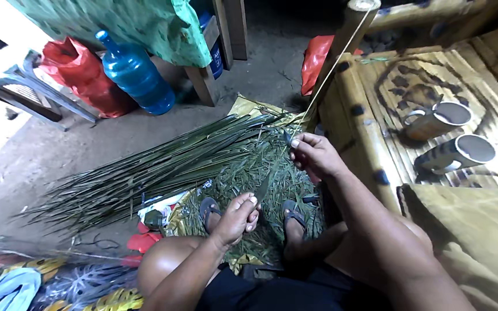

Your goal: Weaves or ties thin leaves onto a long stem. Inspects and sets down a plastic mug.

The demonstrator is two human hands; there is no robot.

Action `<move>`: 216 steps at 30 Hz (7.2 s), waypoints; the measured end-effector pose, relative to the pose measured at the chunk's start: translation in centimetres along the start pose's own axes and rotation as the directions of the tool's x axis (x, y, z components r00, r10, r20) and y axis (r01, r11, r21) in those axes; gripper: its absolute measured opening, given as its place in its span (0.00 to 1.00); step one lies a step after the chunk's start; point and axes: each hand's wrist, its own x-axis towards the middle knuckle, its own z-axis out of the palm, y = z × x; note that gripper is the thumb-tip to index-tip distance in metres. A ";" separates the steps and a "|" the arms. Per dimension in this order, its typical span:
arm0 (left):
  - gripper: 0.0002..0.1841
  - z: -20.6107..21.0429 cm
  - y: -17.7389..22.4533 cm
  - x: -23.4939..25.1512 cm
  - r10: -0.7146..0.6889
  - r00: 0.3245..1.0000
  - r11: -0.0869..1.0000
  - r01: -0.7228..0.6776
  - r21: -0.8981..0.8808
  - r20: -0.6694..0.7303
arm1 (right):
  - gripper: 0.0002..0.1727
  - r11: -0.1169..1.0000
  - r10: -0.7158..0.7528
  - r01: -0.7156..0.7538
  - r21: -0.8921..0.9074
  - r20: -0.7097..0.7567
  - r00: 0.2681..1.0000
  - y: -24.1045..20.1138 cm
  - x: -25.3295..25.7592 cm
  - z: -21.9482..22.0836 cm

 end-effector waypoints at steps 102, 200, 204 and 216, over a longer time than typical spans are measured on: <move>0.13 0.0 0.8 0.7 0.230 0.965 0.894 -0.158 0.419 -0.127 | 0.13 0.992 -0.005 0.036 -0.119 0.250 0.968 2.2 -1.2 3.8; 0.20 -2.5 1.0 1.6 0.253 0.967 0.768 -0.196 0.610 -0.008 | 0.18 0.985 0.153 -0.163 0.057 0.153 0.976 1.2 -2.6 5.0; 0.12 -3.4 0.6 1.4 0.311 0.949 0.698 -0.265 0.666 0.052 | 0.17 0.992 0.122 -0.122 0.012 -0.047 0.991 -0.7 -1.8 2.5; 0.15 -2.9 0.3 1.5 0.300 0.952 0.652 -0.248 0.716 0.058 | 0.19 0.976 0.175 -0.187 0.115 0.111 0.978 1.4 -2.6 4.3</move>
